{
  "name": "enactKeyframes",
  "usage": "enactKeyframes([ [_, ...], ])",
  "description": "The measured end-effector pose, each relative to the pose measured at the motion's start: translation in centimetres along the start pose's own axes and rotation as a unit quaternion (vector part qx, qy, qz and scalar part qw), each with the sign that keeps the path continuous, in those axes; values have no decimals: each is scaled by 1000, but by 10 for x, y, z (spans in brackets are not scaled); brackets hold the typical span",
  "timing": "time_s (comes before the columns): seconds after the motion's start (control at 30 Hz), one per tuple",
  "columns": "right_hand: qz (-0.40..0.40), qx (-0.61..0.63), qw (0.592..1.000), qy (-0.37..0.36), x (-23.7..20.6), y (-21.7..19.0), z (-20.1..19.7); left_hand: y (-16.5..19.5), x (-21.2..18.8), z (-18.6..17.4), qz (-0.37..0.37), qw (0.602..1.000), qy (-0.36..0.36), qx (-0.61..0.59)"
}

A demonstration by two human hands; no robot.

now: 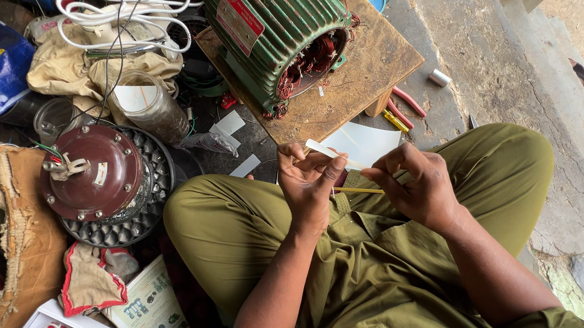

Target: The person cuts a strip of white paper with scissors and inserts it into the stator slots of a green electric motor. They then use a yellow stick to push the paper deeper into the winding slots.

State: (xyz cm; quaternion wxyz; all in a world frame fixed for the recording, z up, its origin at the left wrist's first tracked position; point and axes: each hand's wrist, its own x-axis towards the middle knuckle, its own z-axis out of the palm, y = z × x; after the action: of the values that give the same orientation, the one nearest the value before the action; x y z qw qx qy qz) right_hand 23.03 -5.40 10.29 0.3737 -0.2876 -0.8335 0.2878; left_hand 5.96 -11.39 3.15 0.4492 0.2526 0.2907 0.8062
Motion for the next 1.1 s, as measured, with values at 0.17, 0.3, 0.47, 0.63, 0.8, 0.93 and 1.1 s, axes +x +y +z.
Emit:
enactKeyframes([
  [0.17, -15, -13, 1000, 3, -2, 0, 0, 4, 3, -5, -3, 998, 37, -54],
  [0.3, -12, 8, 1000, -19, -4, 0, 1, 6, 4, -10, 4, 997, 51, -50],
  [0.47, -36, 20, 999, -30, -3, -4, 4, 6, 6, -14, 20, 994, 66, -87],
  [0.63, -44, 43, 997, -41, -1, -7, 5, 5, 3, -14, 33, 994, 70, -71],
  [0.8, -77, 49, 994, -58, -8, -1, 0, 13, 17, -24, 63, 981, 179, -31],
  [0.93, -5, 66, 998, -23, -22, 12, -6, 26, 25, -48, 137, 987, 87, 8],
  [1.1, 204, 293, 933, -34, -35, 24, -4, -3, 10, -39, 31, 993, -84, 80],
])
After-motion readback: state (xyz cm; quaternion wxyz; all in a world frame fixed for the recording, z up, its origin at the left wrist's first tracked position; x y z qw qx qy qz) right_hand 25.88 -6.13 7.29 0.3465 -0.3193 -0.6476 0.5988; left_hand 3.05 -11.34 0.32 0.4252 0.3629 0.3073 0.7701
